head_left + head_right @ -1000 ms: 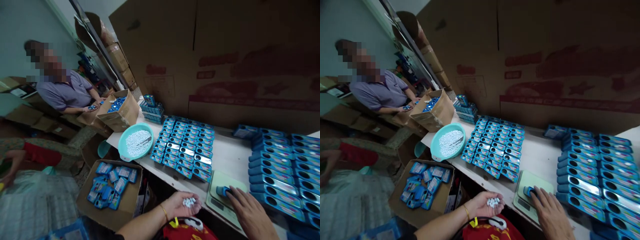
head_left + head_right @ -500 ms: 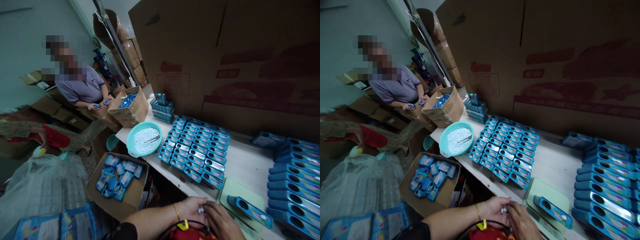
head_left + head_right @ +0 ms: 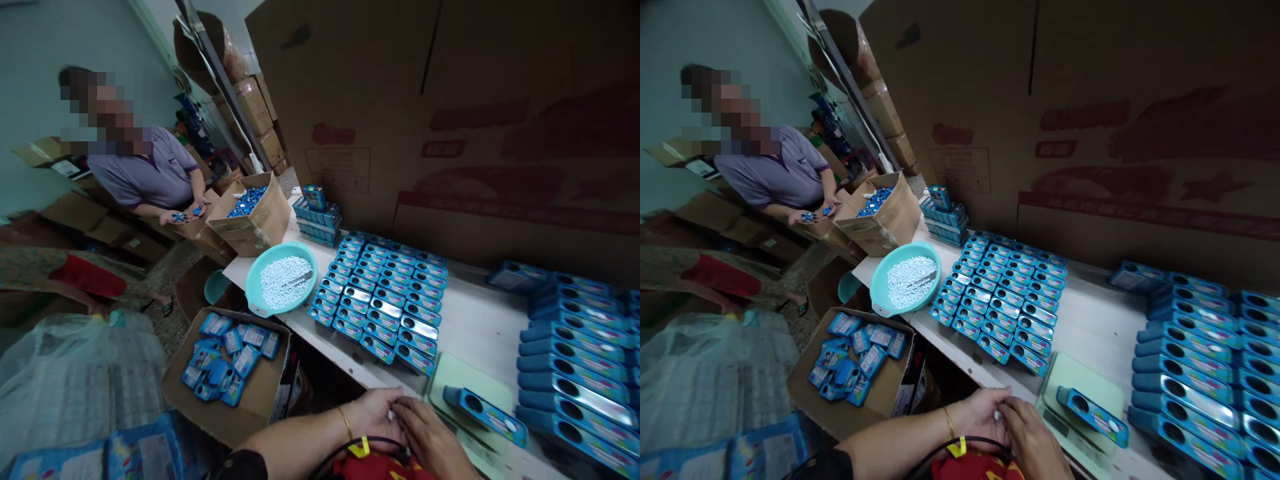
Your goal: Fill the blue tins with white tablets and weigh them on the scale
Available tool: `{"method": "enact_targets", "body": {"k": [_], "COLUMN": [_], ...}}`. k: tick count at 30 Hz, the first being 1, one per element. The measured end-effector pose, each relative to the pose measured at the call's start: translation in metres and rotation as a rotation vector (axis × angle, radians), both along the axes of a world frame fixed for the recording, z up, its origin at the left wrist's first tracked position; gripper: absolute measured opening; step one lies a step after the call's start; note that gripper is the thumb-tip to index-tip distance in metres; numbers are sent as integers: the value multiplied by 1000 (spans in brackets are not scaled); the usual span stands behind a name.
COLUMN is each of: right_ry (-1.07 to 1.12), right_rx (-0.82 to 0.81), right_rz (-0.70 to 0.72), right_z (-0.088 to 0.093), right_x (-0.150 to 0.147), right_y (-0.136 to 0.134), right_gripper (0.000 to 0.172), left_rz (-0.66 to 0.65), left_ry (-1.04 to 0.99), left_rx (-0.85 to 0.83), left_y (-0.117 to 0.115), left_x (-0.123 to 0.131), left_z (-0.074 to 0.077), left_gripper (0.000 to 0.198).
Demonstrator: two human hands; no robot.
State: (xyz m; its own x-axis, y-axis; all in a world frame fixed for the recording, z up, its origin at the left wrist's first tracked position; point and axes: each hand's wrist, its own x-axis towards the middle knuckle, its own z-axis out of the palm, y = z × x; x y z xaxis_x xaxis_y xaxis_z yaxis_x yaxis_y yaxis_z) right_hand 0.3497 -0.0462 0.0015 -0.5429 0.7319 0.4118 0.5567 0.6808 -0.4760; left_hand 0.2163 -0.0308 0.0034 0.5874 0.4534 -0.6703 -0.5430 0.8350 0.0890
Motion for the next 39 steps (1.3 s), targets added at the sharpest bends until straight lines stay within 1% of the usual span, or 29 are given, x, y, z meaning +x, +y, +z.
{"method": "enact_targets", "body": {"k": [2, 3, 8, 10, 12, 15, 17, 19, 20, 22, 24, 26, 27, 29, 31, 33, 34, 36, 39], "right_ry": [-36, -35, 20, 29, 9, -66, -94, -51, -5, 103, 185, 242, 263, 285, 270, 232, 217, 213, 248], "right_rx": [57, 82, 97, 123, 142, 112, 91, 79, 61, -32, -183, -331, -385, -452, -467, -467, -469, -480, -516], "right_rz": [-6, -8, 31, 46, 46, 20, 29, 21, 6, -30, -32, -50, -83, -200, -369, -547, -613, -702, -774], "right_z": [-3, -3, 4, 3, -1, -5, -3, 4, 9, 20, 31, 38, 38, 31, 20, 8, 5, 2, 7], "right_x": [2, 4, 14, 15, 13, 11, 12, 13, 14, 14, 13, 15, 18, 30, 48, 70, 81, 97, 108], "right_y": [0, 0, 8, 8, 7, 3, 2, 4, 5, 8, 8, 6, 4, -1, -5, -7, -7, -4, 2], "right_gripper": [37, 37, 23, 22, 24, 33, 38, 33, 28, 23, 21, 21, 22, 25, 30, 37, 40, 45, 49], "left_rz": [-18, -26, -43, -55, -65, -60, -38, -20, -24, -54, -63, -38, -31, -60, -102, -111, -109, -114, -129], "left_ry": [-75, -111, -171, -161, -109, -42, -48, -61, -68, -88, -97, -66, -37, 25, 57, 50, 44, 41, 55], "left_rx": [-116, -135, -37, -48, -105, -200, -205, -159, -123, -60, -41, -67, -81, -97, -97, -93, -90, -82, -81], "left_y": [1, 2, 1, 0, 0, 0, -1, -1, -2, -2, -2, -2, -2, -2, -3, -4, -5, -5, -5], "left_x": [2, 4, 10, 11, 10, 6, 4, 4, 4, 5, 6, 4, 2, -3, -10, -14, -16, -17, -15], "left_z": [0, -1, -9, -10, -7, -1, 2, 1, 0, -2, -1, 2, 4, 8, 12, 14, 15, 18, 20], "left_gripper": [32, 31, 27, 27, 31, 35, 36, 35, 34, 34, 32, 28, 25, 22, 21, 19, 19, 20, 23]}}
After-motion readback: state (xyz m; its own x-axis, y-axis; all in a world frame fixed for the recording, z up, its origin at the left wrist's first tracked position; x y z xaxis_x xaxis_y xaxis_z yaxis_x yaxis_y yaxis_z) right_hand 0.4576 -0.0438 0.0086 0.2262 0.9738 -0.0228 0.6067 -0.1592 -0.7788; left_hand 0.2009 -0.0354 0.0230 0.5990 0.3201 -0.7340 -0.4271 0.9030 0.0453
